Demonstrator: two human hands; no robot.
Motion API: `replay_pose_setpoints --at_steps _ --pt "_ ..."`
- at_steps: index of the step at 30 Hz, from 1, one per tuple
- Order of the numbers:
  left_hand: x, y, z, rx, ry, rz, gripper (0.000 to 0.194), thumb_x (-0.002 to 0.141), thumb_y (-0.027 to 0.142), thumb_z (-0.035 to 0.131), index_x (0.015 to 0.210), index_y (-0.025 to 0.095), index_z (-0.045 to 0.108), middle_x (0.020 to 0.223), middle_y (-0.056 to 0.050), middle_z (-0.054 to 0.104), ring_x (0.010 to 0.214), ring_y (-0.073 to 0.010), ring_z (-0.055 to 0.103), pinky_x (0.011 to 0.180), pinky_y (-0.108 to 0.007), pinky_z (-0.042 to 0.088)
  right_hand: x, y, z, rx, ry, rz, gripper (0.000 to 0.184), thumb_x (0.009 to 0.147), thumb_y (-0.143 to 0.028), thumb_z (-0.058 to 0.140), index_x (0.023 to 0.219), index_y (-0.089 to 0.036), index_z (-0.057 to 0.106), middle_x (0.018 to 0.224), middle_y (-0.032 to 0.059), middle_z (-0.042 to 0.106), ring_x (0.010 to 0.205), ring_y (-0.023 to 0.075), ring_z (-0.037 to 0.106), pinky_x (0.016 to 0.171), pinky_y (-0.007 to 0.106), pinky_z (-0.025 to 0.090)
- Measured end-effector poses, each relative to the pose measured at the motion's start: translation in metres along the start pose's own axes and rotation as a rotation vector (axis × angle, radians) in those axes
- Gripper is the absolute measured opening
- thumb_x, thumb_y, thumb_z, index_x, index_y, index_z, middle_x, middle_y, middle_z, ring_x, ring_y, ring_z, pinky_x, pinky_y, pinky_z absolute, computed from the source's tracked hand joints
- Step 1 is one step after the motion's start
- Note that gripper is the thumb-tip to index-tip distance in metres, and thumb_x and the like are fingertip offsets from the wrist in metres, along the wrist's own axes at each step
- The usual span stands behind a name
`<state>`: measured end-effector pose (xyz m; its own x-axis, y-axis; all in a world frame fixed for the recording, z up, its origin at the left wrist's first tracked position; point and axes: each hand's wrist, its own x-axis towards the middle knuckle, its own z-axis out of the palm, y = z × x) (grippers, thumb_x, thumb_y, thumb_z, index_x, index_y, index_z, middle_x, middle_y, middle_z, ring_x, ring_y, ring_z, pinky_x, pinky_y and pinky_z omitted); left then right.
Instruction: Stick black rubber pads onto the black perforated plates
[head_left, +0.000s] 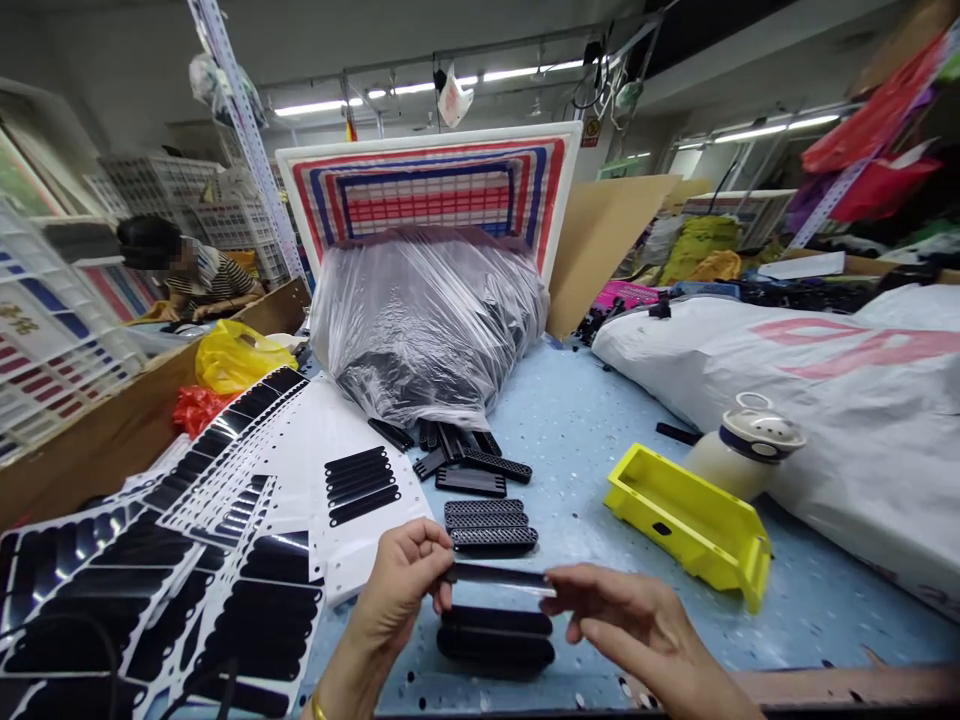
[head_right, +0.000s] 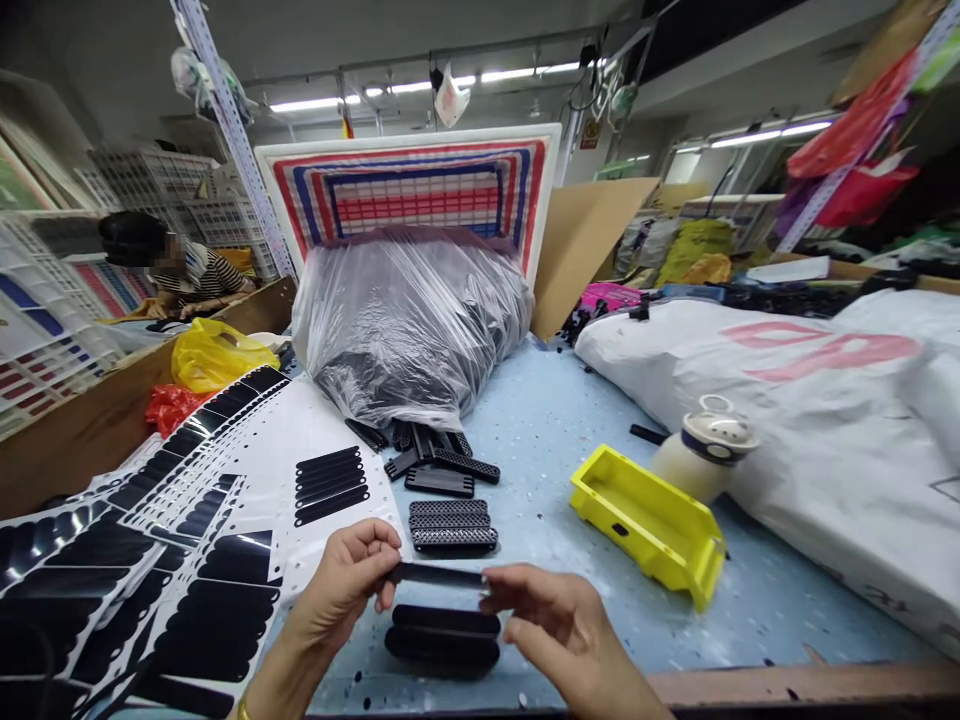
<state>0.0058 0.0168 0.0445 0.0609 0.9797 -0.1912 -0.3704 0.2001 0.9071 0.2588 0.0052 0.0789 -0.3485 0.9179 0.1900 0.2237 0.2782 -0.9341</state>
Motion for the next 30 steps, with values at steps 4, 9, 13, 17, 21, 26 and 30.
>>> replay_pose_setpoints --at_steps 4,9,13,17,21,26,30 --pt "0.01 -0.002 0.003 0.191 0.051 0.055 0.029 0.063 0.036 0.078 0.073 0.014 0.06 0.04 0.006 0.052 0.033 -0.0096 0.052 0.036 -0.017 0.037 0.01 0.016 -0.01 -0.371 0.236 -0.186 0.018 0.081 -0.029 0.069 0.095 -0.021 0.077 0.09 0.0096 0.078 0.077 0.0242 0.073 0.065 0.033 0.061" --pt "0.015 -0.009 0.013 0.228 -0.002 0.034 0.027 0.066 0.036 0.074 0.075 0.015 0.06 0.042 0.006 0.053 0.034 -0.0105 0.053 0.037 -0.018 0.04 0.026 0.029 0.008 -0.628 0.041 -0.416 0.016 0.086 -0.023 0.065 0.099 -0.02 0.074 0.09 0.0105 0.076 0.08 0.0235 0.07 0.071 0.036 0.057" --pt "0.016 -0.013 0.016 0.222 -0.026 0.004 0.027 0.066 0.036 0.074 0.076 0.015 0.06 0.042 0.006 0.054 0.035 -0.011 0.055 0.038 -0.019 0.042 0.03 0.038 0.022 -0.719 -0.074 -0.382 0.014 0.087 -0.018 0.059 0.084 -0.019 0.073 0.076 0.0082 0.072 0.07 0.0213 0.066 0.064 0.032 0.052" --pt "0.019 -0.019 0.005 0.245 0.059 -0.015 0.032 0.061 0.037 0.077 0.081 0.015 0.064 0.05 0.003 0.059 0.043 -0.0171 0.064 0.035 -0.019 0.04 0.027 0.045 0.013 -0.617 -0.095 -0.308 0.018 0.09 -0.022 0.056 0.087 -0.02 0.074 0.07 0.0055 0.071 0.066 0.0184 0.065 0.06 0.028 0.05" --pt "0.026 -0.029 -0.017 0.407 0.208 0.04 0.023 0.057 0.031 0.076 0.072 0.016 0.067 0.055 0.002 0.062 0.043 -0.0154 0.062 0.042 -0.023 0.043 0.033 0.059 -0.008 -0.518 -0.025 -0.158 0.019 0.089 -0.031 0.059 0.086 -0.022 0.075 0.074 0.0038 0.073 0.066 0.018 0.068 0.061 0.028 0.052" --pt "0.039 -0.04 -0.024 0.715 0.15 0.097 0.018 0.061 0.021 0.066 0.077 0.018 0.073 0.052 0.003 0.062 0.044 -0.015 0.055 0.051 -0.027 0.043 0.055 0.083 -0.013 -0.479 0.003 -0.022 0.018 0.085 -0.033 0.061 0.085 -0.022 0.076 0.078 0.0043 0.076 0.069 0.0195 0.069 0.064 0.03 0.053" --pt "0.044 -0.041 -0.017 0.866 0.132 0.145 0.015 0.062 0.015 0.063 0.072 0.019 0.072 0.049 0.003 0.058 0.048 -0.0155 0.052 0.056 -0.027 0.039 0.059 0.088 -0.003 -0.511 -0.027 -0.064 0.019 0.085 -0.033 0.061 0.081 -0.021 0.074 0.076 0.0055 0.074 0.071 0.0208 0.068 0.066 0.032 0.054"
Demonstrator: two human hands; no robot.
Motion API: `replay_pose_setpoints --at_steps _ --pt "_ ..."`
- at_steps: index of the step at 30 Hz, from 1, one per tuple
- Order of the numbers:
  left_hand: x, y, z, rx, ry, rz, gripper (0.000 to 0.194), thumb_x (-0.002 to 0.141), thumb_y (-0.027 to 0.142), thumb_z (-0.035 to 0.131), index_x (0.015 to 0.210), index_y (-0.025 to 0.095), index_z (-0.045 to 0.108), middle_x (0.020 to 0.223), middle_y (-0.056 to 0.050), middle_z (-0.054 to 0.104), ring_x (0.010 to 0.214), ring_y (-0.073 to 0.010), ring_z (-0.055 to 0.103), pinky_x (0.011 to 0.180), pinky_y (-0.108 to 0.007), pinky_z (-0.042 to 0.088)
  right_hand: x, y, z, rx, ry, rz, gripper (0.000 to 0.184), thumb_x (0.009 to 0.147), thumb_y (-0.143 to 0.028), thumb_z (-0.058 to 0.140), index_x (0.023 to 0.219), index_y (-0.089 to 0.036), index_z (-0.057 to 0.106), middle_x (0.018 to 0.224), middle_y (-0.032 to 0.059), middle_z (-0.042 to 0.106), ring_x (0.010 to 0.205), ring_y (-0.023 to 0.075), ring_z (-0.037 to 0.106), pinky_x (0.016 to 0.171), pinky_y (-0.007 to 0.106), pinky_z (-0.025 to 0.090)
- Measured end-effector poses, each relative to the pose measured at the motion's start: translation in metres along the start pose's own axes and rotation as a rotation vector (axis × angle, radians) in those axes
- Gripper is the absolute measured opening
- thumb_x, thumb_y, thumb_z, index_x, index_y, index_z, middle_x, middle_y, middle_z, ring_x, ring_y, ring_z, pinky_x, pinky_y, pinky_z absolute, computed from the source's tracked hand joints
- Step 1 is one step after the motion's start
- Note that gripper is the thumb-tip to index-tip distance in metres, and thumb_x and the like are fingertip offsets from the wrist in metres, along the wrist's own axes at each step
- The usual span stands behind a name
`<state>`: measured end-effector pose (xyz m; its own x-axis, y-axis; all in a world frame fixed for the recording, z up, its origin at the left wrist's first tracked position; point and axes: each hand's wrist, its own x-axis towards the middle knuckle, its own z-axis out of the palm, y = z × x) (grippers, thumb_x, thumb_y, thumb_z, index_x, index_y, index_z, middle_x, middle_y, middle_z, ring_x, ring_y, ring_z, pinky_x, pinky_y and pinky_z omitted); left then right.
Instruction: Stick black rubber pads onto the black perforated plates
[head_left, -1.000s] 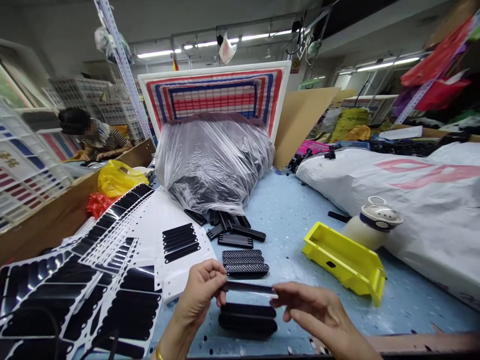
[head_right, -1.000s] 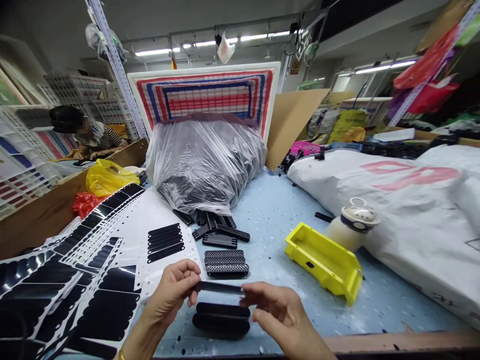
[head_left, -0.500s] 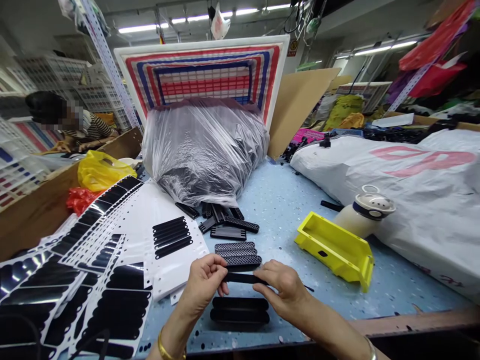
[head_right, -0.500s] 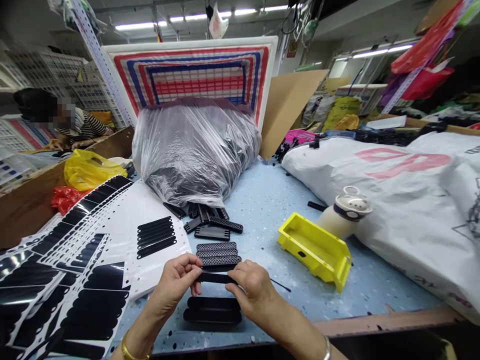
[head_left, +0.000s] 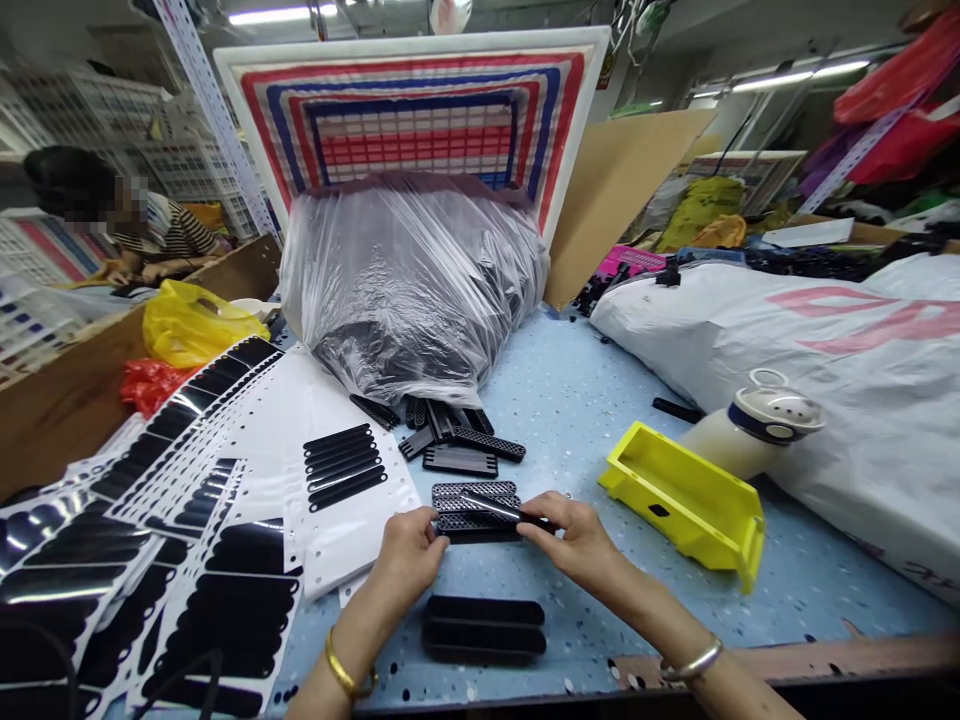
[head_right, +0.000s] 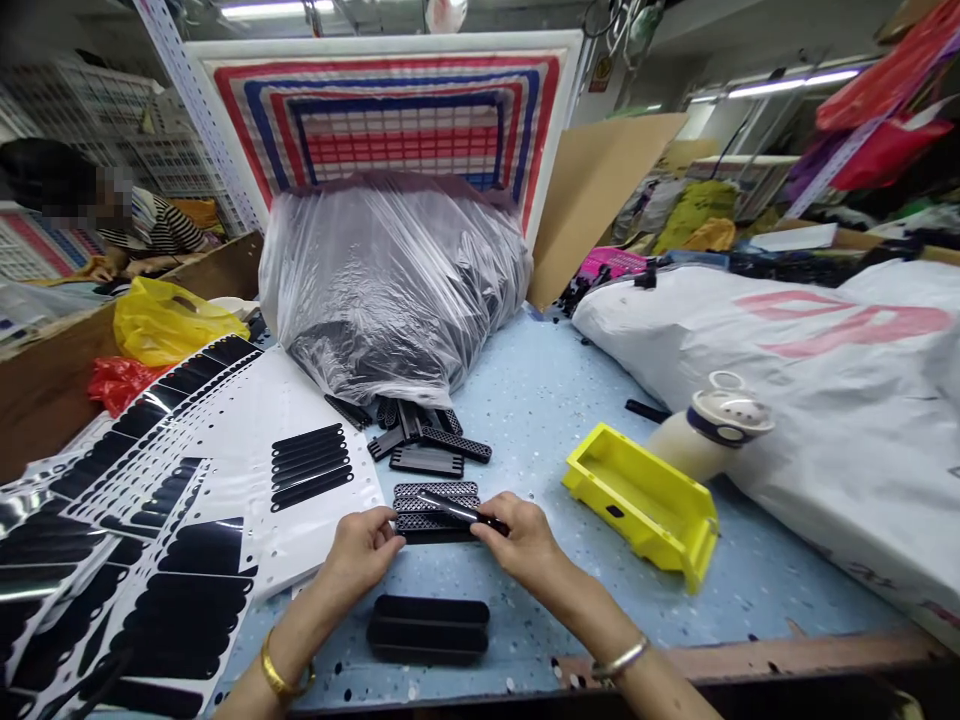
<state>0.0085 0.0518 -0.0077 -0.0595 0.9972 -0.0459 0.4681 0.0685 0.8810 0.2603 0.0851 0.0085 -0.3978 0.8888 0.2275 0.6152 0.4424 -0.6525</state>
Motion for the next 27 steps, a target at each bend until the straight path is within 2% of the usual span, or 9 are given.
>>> replay_pose_setpoints --at_steps 6,11,17,27 --pt "-0.015 -0.003 0.0 -0.05 -0.076 -0.02 0.011 0.064 0.015 0.062 0.07 0.019 0.071 0.049 0.004 0.052 0.048 -0.0144 0.048 0.055 -0.026 0.037 -0.024 -0.01 -0.004 -0.031 -0.122 -0.068 0.016 0.087 -0.028 0.059 0.084 -0.022 0.073 0.075 0.0051 0.071 0.068 0.0189 0.067 0.061 0.029 0.054" --pt "-0.019 -0.009 0.001 -0.16 -0.103 -0.066 0.037 0.06 0.015 0.063 0.096 0.015 0.074 0.057 0.004 0.057 0.049 -0.013 0.049 0.054 -0.025 0.039 -0.028 -0.007 -0.001 -0.099 -0.069 -0.209 0.018 0.087 -0.022 0.059 0.095 -0.019 0.075 0.089 0.0096 0.076 0.08 0.0219 0.072 0.07 0.031 0.059" --pt "-0.016 -0.012 0.003 -0.277 -0.184 -0.097 0.021 0.063 0.018 0.059 0.08 0.016 0.073 0.049 0.005 0.051 0.046 -0.0138 0.052 0.048 -0.024 0.036 -0.025 -0.003 0.009 -0.098 -0.067 -0.251 0.018 0.087 -0.023 0.062 0.099 -0.02 0.075 0.09 0.0089 0.077 0.079 0.0215 0.073 0.07 0.032 0.061" --pt "-0.015 -0.018 0.003 -0.41 -0.175 -0.155 0.027 0.059 0.018 0.065 0.084 0.014 0.072 0.05 0.007 0.053 0.044 -0.011 0.051 0.046 -0.022 0.037 -0.024 -0.004 0.014 -0.135 -0.067 -0.297 0.02 0.088 -0.021 0.061 0.102 -0.02 0.075 0.096 0.0101 0.078 0.084 0.022 0.074 0.075 0.033 0.062"
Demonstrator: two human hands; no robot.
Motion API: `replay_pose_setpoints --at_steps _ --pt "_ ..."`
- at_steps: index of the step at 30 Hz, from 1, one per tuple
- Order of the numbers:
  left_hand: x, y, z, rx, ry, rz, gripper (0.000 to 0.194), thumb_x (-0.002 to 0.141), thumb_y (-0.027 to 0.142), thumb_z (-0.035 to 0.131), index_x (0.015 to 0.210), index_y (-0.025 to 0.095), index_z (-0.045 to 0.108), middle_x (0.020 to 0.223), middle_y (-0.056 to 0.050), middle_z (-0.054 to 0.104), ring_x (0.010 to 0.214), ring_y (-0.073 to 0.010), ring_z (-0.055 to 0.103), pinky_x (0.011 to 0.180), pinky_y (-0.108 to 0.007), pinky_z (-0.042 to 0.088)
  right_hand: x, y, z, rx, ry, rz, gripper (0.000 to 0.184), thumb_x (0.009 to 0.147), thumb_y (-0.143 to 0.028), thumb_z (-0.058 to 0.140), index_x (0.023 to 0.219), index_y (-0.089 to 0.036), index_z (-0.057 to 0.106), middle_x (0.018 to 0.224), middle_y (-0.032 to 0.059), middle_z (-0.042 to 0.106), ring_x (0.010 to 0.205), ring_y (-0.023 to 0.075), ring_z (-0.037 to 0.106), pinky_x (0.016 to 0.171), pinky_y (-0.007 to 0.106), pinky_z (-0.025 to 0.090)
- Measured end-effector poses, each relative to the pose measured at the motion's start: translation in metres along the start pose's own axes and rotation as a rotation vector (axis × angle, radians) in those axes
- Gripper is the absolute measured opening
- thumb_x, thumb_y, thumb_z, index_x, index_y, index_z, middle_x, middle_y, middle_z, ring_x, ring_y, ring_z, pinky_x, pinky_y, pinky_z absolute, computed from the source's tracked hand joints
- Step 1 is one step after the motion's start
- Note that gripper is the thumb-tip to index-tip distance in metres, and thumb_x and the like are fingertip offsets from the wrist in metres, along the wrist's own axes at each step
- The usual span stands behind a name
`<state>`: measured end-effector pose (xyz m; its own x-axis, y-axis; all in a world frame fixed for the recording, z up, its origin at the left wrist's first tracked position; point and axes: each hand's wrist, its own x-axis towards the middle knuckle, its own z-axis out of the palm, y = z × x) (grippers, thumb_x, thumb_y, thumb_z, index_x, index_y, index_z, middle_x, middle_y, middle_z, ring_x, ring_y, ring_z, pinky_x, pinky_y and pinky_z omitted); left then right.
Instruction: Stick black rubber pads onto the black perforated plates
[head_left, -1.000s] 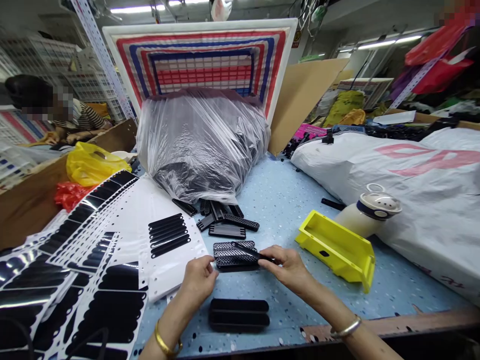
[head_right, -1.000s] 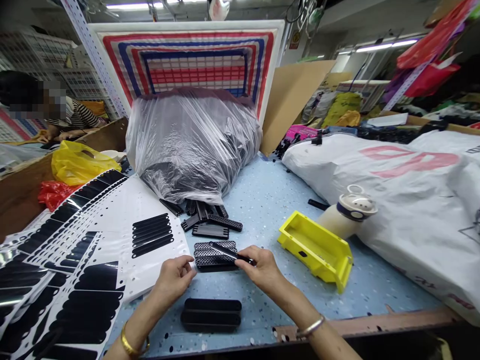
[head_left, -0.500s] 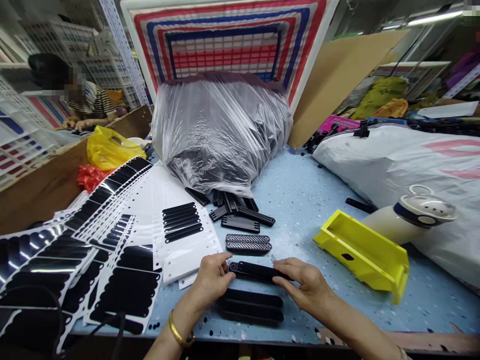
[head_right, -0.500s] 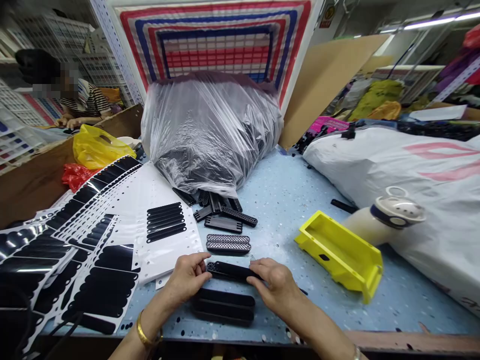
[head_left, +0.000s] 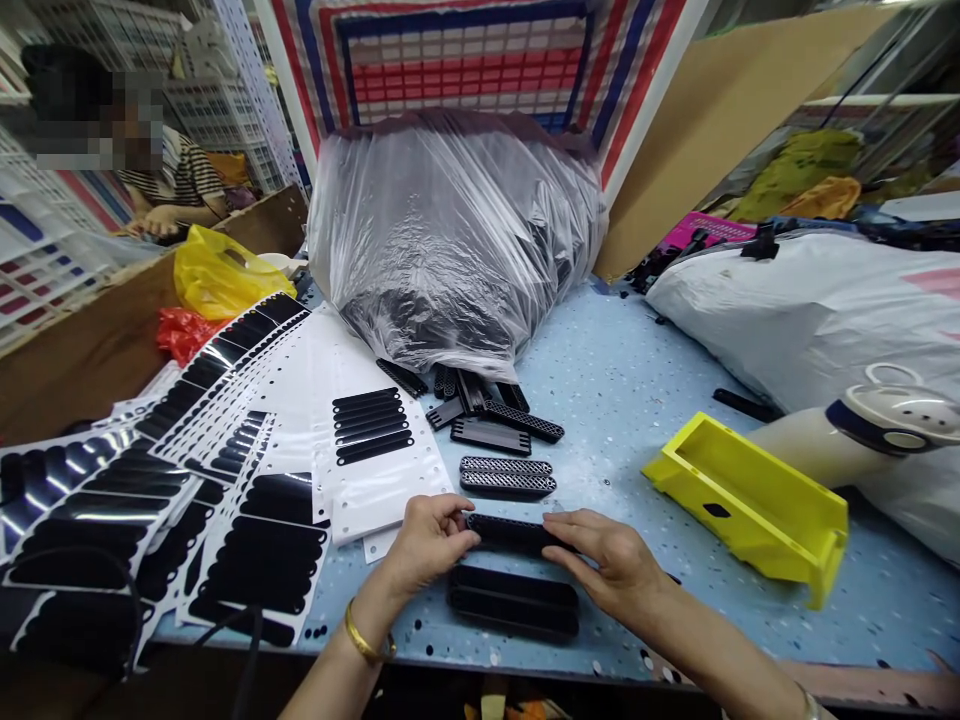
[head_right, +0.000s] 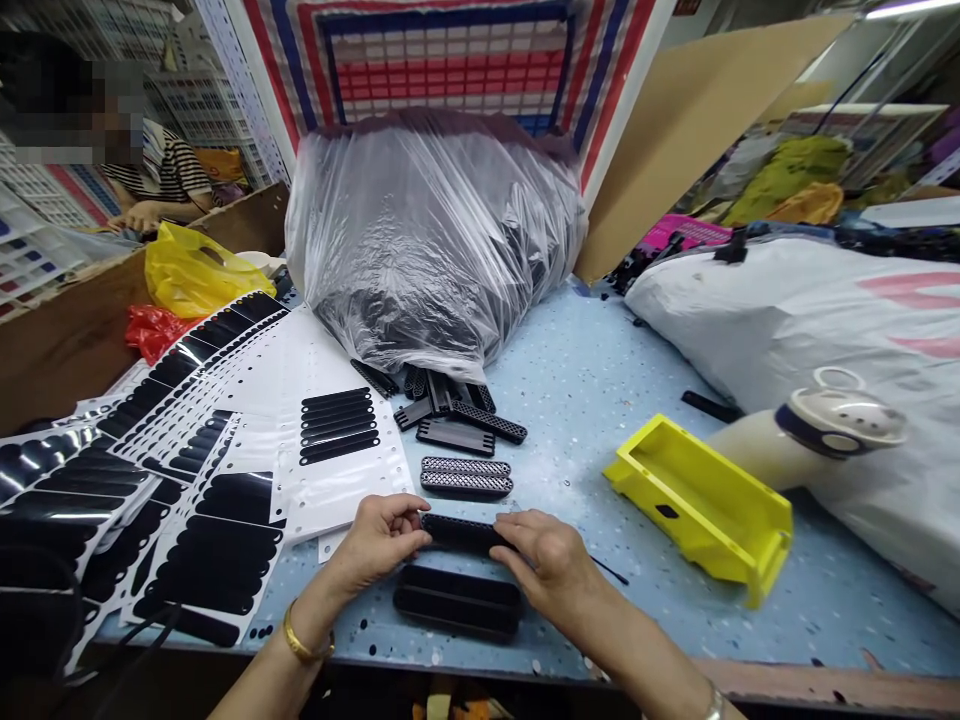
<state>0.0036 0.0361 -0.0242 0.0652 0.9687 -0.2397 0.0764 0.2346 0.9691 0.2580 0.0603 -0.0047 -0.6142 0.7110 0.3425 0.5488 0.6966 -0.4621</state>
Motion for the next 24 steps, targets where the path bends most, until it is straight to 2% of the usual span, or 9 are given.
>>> replay_pose_setpoints --at_steps 13,24 --pt "-0.0023 0.004 -0.0014 -0.01 -0.017 -0.031 0.026 0.061 0.021 0.064 0.085 0.013 0.072 0.049 0.006 0.054 0.045 -0.0127 0.055 0.046 -0.023 0.039 0.007 -0.0032 0.0001 -0.079 -0.033 -0.045 0.019 0.088 -0.017 0.058 0.1 -0.017 0.074 0.093 0.0112 0.077 0.081 0.0227 0.074 0.072 0.032 0.062" --pt "-0.0028 0.0046 -0.0009 -0.008 -0.004 -0.028 0.023 0.062 0.018 0.065 0.083 0.014 0.072 0.049 0.006 0.054 0.044 -0.0119 0.055 0.045 -0.021 0.039 0.0079 -0.0058 0.0046 -0.112 -0.041 -0.03 0.017 0.086 -0.015 0.06 0.093 -0.019 0.074 0.089 0.0092 0.077 0.076 0.0213 0.072 0.07 0.03 0.059"
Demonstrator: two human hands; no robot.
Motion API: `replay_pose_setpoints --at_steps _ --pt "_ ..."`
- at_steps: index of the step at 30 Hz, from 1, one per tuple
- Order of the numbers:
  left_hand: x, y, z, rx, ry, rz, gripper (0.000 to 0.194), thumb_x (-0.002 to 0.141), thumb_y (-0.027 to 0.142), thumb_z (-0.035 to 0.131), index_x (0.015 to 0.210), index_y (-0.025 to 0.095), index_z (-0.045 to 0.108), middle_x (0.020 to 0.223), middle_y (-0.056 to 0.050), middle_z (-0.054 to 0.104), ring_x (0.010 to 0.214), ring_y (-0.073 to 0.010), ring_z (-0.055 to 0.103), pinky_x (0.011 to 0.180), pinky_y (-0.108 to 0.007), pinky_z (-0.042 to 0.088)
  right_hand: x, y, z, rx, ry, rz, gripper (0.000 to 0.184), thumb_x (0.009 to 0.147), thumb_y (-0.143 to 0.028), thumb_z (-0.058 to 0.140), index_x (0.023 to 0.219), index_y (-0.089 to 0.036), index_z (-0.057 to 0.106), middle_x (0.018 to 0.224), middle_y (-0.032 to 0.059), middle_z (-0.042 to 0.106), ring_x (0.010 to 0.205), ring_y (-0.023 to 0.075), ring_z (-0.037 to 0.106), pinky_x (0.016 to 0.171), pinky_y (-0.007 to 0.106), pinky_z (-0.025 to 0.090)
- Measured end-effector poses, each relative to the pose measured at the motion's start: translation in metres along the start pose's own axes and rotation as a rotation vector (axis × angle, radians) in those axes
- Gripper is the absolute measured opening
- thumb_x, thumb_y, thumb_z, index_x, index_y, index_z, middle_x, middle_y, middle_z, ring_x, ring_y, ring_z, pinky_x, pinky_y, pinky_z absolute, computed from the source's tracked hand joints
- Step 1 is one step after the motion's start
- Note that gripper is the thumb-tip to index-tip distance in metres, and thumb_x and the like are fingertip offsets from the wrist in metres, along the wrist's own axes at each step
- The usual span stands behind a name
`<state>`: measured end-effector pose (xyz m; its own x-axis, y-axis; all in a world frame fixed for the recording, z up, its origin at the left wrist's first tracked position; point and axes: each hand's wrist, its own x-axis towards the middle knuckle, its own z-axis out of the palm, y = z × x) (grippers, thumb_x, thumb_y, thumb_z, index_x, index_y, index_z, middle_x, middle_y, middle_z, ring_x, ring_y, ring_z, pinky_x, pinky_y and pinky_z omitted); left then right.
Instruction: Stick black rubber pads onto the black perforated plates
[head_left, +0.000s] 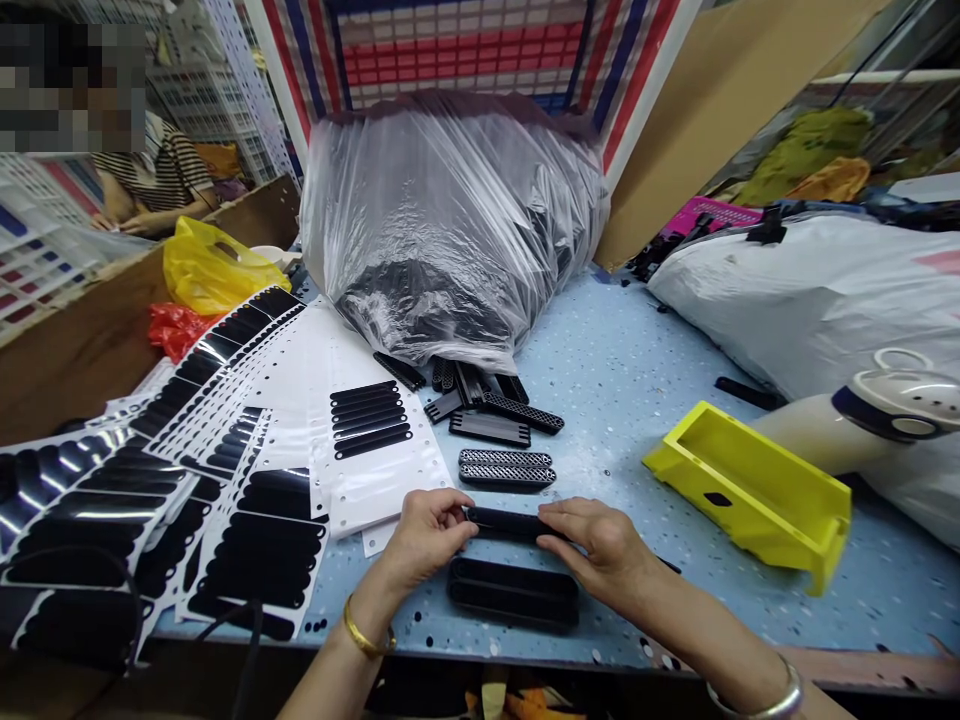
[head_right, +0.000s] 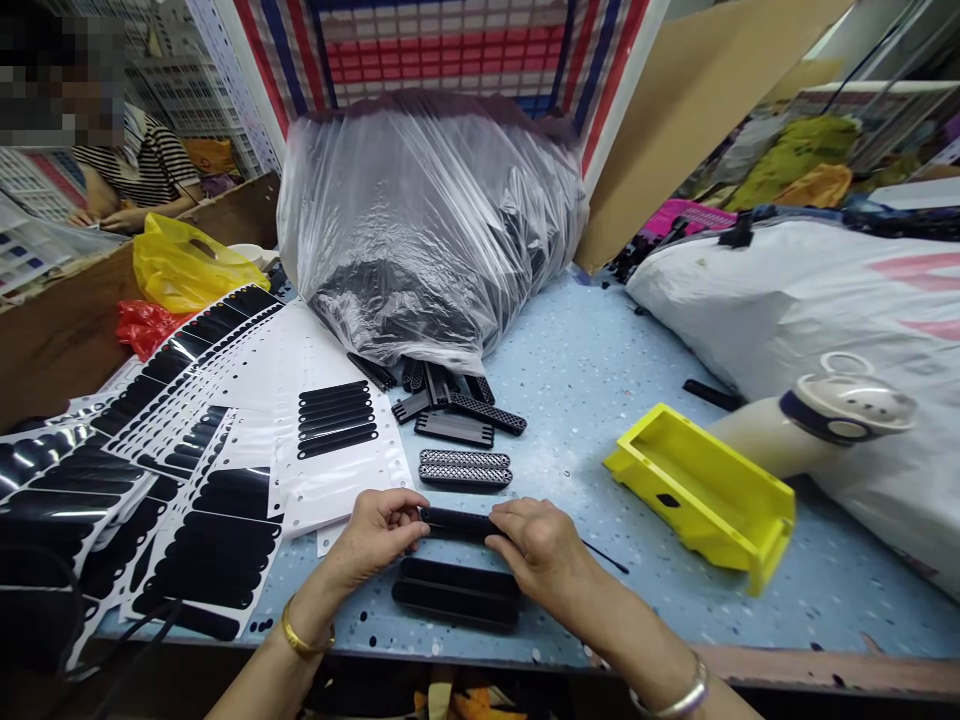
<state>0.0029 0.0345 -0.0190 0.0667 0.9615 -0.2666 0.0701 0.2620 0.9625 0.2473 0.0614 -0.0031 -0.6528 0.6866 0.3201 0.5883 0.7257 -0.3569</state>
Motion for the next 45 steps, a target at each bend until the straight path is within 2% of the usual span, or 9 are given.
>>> replay_pose_setpoints --at_steps 7,16,19,22,26,33,39,45 --pt "0.0 0.001 0.0 0.016 0.001 -0.01 0.022 0.063 0.017 0.065 0.083 0.014 0.072 0.048 0.006 0.054 0.044 -0.0119 0.054 0.045 -0.022 0.04 0.003 -0.006 -0.003 -0.035 -0.064 0.054 0.012 0.081 -0.011 0.063 0.08 -0.019 0.072 0.084 0.0085 0.075 0.072 0.0213 0.07 0.066 0.031 0.056" --pt "0.0 0.001 -0.001 0.018 -0.002 0.001 0.023 0.062 0.018 0.066 0.084 0.013 0.072 0.048 0.006 0.055 0.044 -0.0113 0.054 0.046 -0.021 0.041 0.008 -0.009 -0.006 -0.073 -0.187 0.105 0.012 0.082 -0.012 0.061 0.078 -0.019 0.071 0.085 0.0084 0.074 0.074 0.0218 0.069 0.07 0.033 0.054" --pt "-0.001 0.001 -0.002 0.017 -0.01 0.007 0.024 0.062 0.021 0.067 0.084 0.012 0.072 0.048 0.005 0.056 0.043 -0.0106 0.054 0.045 -0.02 0.041 0.008 -0.01 -0.006 -0.074 -0.19 0.117 0.013 0.082 -0.011 0.061 0.079 -0.019 0.071 0.084 0.0079 0.074 0.073 0.0215 0.068 0.07 0.032 0.053" --pt "0.0 0.003 -0.004 0.005 -0.041 -0.016 0.027 0.07 0.034 0.065 0.084 0.012 0.071 0.046 0.003 0.057 0.04 -0.0108 0.053 0.041 -0.02 0.04 0.009 -0.012 -0.007 -0.067 -0.196 0.125 0.013 0.083 -0.012 0.061 0.079 -0.018 0.071 0.085 0.0082 0.074 0.074 0.0218 0.068 0.07 0.032 0.052" --pt "0.004 0.005 -0.003 -0.016 -0.013 -0.041 0.034 0.073 0.047 0.062 0.073 0.013 0.068 0.047 0.003 0.055 0.038 -0.0103 0.054 0.036 -0.018 0.037 0.011 -0.014 -0.01 -0.064 -0.209 0.121 0.013 0.083 -0.013 0.06 0.079 -0.018 0.071 0.084 0.0082 0.073 0.075 0.0222 0.068 0.07 0.032 0.052" --pt "0.008 0.008 0.002 0.008 0.008 -0.113 0.027 0.072 0.04 0.066 0.068 0.014 0.064 0.039 0.005 0.052 0.033 -0.0081 0.049 0.033 -0.015 0.033 0.012 -0.015 -0.011 -0.052 -0.204 0.108 0.012 0.084 -0.013 0.06 0.078 -0.019 0.07 0.078 0.0063 0.071 0.071 0.0209 0.066 0.067 0.03 0.05" --pt "0.005 0.009 0.002 0.008 0.022 -0.104 0.025 0.072 0.039 0.067 0.071 0.014 0.065 0.039 0.005 0.052 0.035 -0.009 0.052 0.034 -0.015 0.034 0.013 -0.017 -0.012 -0.034 -0.209 0.13 0.014 0.086 -0.013 0.059 0.079 -0.018 0.07 0.079 0.0065 0.071 0.076 0.0209 0.066 0.07 0.03 0.05" --pt "0.009 0.005 0.001 0.013 0.012 -0.09 0.029 0.068 0.042 0.069 0.069 0.013 0.066 0.038 0.004 0.052 0.034 -0.0112 0.054 0.033 -0.016 0.035 0.01 -0.012 -0.006 -0.036 -0.201 0.127 0.013 0.083 -0.012 0.06 0.078 -0.017 0.07 0.078 0.0068 0.07 0.073 0.0215 0.065 0.068 0.031 0.049"
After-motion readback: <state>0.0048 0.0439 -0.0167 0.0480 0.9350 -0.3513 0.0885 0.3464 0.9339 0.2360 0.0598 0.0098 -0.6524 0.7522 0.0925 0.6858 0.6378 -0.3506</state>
